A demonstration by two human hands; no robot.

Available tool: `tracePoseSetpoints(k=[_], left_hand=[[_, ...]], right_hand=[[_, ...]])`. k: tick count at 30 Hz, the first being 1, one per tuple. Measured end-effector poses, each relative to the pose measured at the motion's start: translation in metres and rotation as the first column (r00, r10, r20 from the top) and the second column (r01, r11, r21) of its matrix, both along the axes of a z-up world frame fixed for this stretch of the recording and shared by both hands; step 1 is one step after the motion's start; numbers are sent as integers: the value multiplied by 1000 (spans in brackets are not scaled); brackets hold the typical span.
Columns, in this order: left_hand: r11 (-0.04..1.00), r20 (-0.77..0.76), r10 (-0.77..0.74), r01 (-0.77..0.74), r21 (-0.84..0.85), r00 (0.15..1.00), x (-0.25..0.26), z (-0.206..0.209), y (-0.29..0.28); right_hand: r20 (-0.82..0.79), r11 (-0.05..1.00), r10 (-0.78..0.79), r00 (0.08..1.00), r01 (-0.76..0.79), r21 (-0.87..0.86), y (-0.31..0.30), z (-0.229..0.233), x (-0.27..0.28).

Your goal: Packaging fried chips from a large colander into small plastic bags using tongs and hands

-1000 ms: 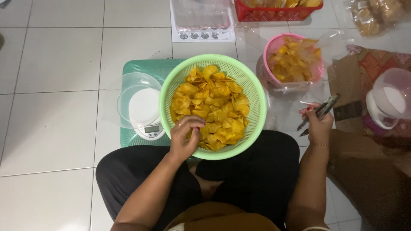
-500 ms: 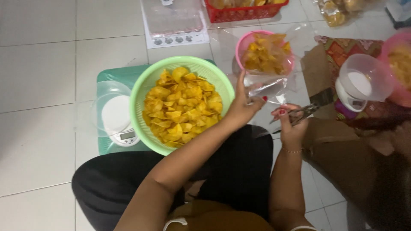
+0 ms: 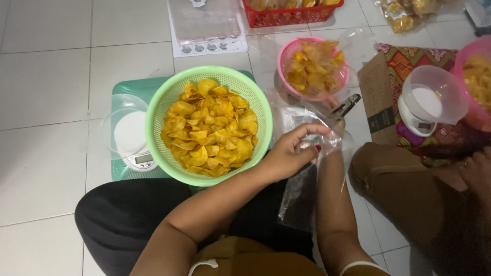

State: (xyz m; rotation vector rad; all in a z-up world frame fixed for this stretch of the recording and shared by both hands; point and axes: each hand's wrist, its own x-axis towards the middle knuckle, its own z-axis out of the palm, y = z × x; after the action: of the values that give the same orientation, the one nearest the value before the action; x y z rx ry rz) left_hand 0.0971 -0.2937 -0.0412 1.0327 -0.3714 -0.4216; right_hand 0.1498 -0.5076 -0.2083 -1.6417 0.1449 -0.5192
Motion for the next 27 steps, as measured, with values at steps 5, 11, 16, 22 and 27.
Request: tracePoseSetpoints(k=[5,11,16,22,27], left_hand=[[997,14,-3,2,77,1000,-14,16,26],[998,53,-30,27,54,998,-24,16,60],[996,155,84,-85,-2,984,1,0,115],[955,182,282,-294,38,942,12,-13,179],[880,162,447,-465,100,880,15,-37,213]], right_hand=[[-149,998,30,988,-38,-52,13,17,27],[-147,861,-315,937,217,-460,-44,-25,49],[-455,922,-151,878,-41,-384,-33,24,34],[-537,923,-89,839,-133,-361,-40,-77,100],[-719,841,-149,678,-296,-453,-14,-78,102]])
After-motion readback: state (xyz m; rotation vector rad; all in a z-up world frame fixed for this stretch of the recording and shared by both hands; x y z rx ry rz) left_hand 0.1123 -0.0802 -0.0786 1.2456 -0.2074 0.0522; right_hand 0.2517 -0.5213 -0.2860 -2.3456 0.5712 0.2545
